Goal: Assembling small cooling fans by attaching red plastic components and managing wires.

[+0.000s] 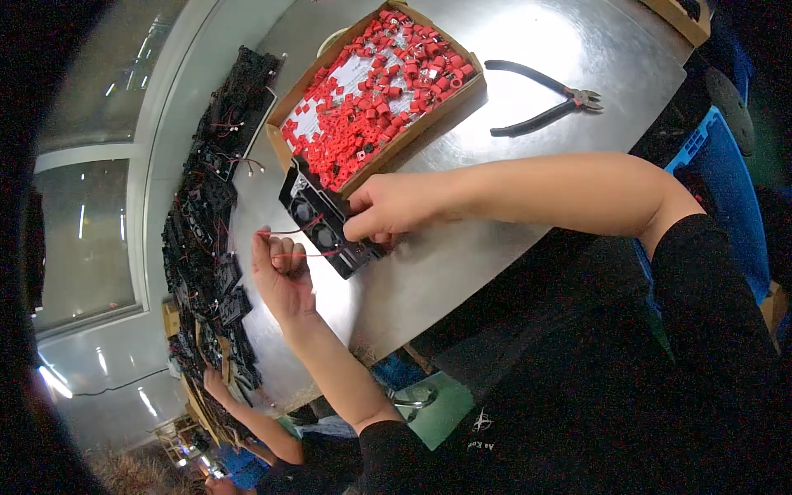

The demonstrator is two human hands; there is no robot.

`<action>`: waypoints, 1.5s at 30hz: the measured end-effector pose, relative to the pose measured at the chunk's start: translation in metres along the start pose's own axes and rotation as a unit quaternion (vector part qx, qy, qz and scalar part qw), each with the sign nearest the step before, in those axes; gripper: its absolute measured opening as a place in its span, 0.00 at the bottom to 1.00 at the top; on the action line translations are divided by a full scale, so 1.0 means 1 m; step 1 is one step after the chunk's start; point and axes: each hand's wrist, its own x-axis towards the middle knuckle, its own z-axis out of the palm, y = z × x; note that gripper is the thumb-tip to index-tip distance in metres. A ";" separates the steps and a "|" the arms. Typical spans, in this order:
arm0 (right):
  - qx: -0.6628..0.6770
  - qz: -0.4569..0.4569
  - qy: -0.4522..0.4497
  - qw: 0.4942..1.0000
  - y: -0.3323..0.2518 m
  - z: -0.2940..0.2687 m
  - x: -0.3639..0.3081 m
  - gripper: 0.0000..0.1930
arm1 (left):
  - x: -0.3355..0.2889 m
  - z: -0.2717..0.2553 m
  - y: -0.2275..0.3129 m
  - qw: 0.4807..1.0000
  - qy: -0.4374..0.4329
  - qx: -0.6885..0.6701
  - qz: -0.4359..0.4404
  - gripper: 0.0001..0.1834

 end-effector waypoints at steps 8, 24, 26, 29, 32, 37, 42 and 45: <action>0.104 0.062 -0.008 0.993 -0.006 -0.004 0.000 0.10 | 0.013 -0.004 -0.024 0.890 0.076 0.450 0.003 0.16; 0.219 0.072 0.062 0.971 -0.008 -0.005 0.000 0.11 | -0.014 0.012 0.001 0.693 0.108 0.575 0.421 0.14; 0.213 0.052 0.066 0.974 -0.009 -0.005 -0.003 0.10 | -0.028 0.026 -0.015 0.653 -0.057 0.536 0.532 0.13; 0.209 0.023 0.056 0.976 -0.010 -0.002 -0.006 0.08 | -0.041 0.054 -0.023 0.690 -0.238 0.540 0.419 0.13; 0.253 -0.015 0.114 0.961 -0.013 0.003 -0.009 0.08 | -0.048 0.060 -0.033 0.769 -0.117 0.586 0.228 0.22; 0.201 -0.050 0.150 0.967 -0.002 0.007 -0.006 0.10 | -0.039 0.054 -0.038 0.817 -0.047 0.559 0.135 0.26; 0.159 -0.166 0.107 0.967 0.001 0.009 -0.009 0.12 | -0.039 0.057 -0.048 0.930 -0.032 0.358 0.083 0.33; 0.158 -0.172 0.091 0.968 0.001 0.009 -0.009 0.11 | -0.038 0.058 -0.045 0.965 -0.067 0.245 0.058 0.31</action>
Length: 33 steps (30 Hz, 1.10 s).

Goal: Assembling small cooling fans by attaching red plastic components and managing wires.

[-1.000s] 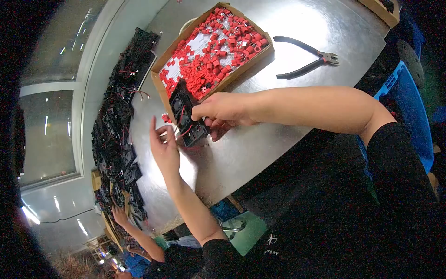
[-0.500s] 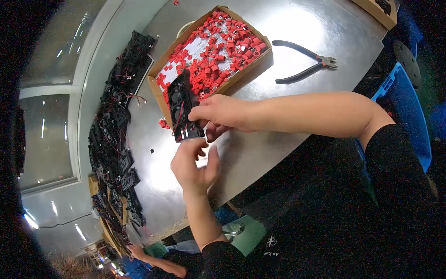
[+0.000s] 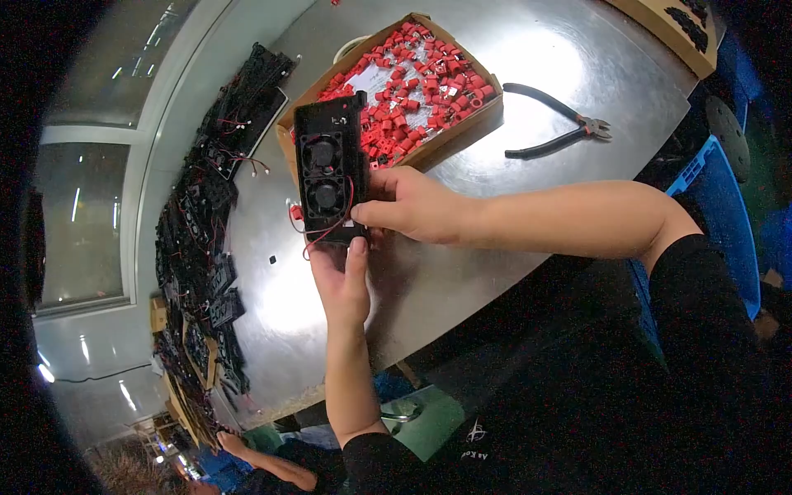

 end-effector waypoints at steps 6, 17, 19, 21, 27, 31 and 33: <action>0.061 0.061 0.002 0.996 0.003 -0.002 0.002 0.11 | 0.003 -0.021 -0.007 0.973 -0.082 -0.186 -0.108 0.26; -0.048 0.097 0.009 0.994 -0.010 -0.004 0.005 0.14 | 0.013 -0.032 -0.012 0.939 -0.063 -0.245 -0.232 0.21; -0.163 0.083 -0.017 0.983 -0.013 -0.007 0.008 0.15 | 0.012 -0.027 -0.005 0.939 -0.069 -0.239 -0.236 0.21; -0.159 0.070 -0.030 0.984 -0.017 -0.010 0.007 0.16 | 0.012 -0.025 -0.003 0.939 -0.075 -0.234 -0.240 0.21; -0.147 0.051 -0.062 0.986 -0.022 -0.005 0.006 0.15 | 0.011 -0.040 -0.009 0.946 -0.080 -0.231 -0.213 0.22; -0.065 0.076 -0.056 0.993 -0.021 -0.007 0.007 0.15 | 0.008 -0.043 -0.008 0.936 -0.107 -0.279 -0.187 0.24; -0.026 0.094 -0.055 0.994 -0.022 -0.008 0.007 0.15 | 0.009 -0.041 -0.005 0.950 -0.138 -0.247 -0.132 0.20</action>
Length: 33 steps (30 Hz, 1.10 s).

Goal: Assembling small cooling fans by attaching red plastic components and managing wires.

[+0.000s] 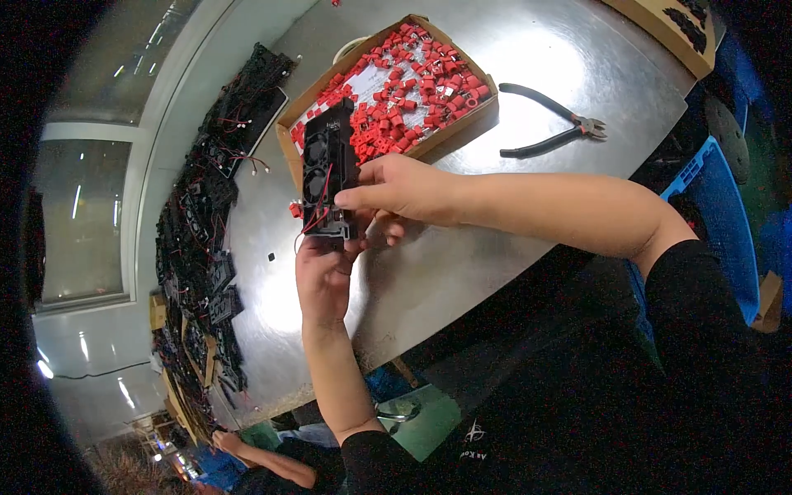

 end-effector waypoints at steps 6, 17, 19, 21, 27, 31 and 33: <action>0.044 0.022 -0.057 0.997 0.008 0.004 -0.005 0.16 | -0.001 0.004 0.000 0.998 0.043 0.043 0.007 0.10; 0.000 0.007 -0.068 0.998 0.004 0.002 -0.008 0.18 | -0.003 0.006 0.000 0.982 0.082 0.161 0.057 0.10; 0.001 0.009 -0.064 0.998 0.006 0.003 -0.007 0.18 | -0.002 0.003 -0.003 0.985 0.064 0.150 0.064 0.12; 0.000 -0.010 -0.058 0.998 0.009 0.004 -0.008 0.18 | -0.003 0.004 -0.004 0.987 0.045 0.139 0.070 0.16; 0.001 -0.024 -0.068 0.997 0.001 0.007 -0.013 0.18 | -0.006 -0.003 -0.008 0.988 0.041 0.131 0.066 0.20; -0.009 -0.013 -0.060 0.998 0.003 0.003 -0.012 0.18 | -0.003 0.006 -0.006 0.998 0.047 0.006 0.046 0.16; -0.007 -0.010 -0.055 0.998 0.004 0.005 -0.011 0.18 | -0.002 0.007 -0.004 0.998 0.041 -0.031 0.030 0.13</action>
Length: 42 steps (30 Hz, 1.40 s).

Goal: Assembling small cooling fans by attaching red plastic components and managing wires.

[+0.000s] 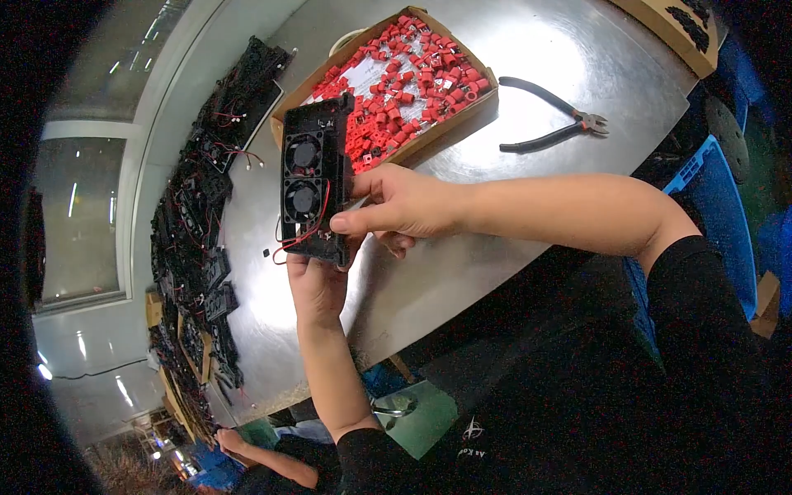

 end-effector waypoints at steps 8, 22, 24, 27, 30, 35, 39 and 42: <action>-0.009 0.006 0.019 1.000 0.005 -0.003 0.005 0.17 | -0.001 -0.013 -0.008 0.999 0.018 0.034 0.025 0.13; -0.031 0.002 0.004 1.000 0.000 0.001 0.000 0.17 | 0.001 0.004 -0.003 0.997 0.036 -0.061 -0.027 0.24; -0.052 -0.012 0.007 0.999 0.002 0.002 0.001 0.16 | 0.000 0.002 -0.005 0.998 0.004 -0.055 -0.011 0.25; -0.042 -0.007 0.014 0.999 0.000 0.004 0.000 0.15 | -0.001 0.002 -0.007 0.999 0.014 -0.046 0.002 0.28; -0.037 -0.004 0.014 0.999 0.000 0.008 -0.002 0.14 | -0.003 -0.004 -0.004 0.997 0.014 -0.067 -0.036 0.32; -0.026 0.001 0.006 1.000 0.002 0.006 -0.002 0.15 | -0.003 -0.005 -0.004 0.996 0.006 -0.079 -0.039 0.38; -0.024 -0.005 0.026 0.999 0.003 0.007 0.001 0.15 | -0.001 0.002 -0.004 0.998 0.022 -0.062 -0.026 0.38; -0.036 0.007 0.049 0.998 0.002 0.003 0.002 0.14 | 0.003 0.004 0.007 0.984 -0.051 -0.166 -0.048 0.36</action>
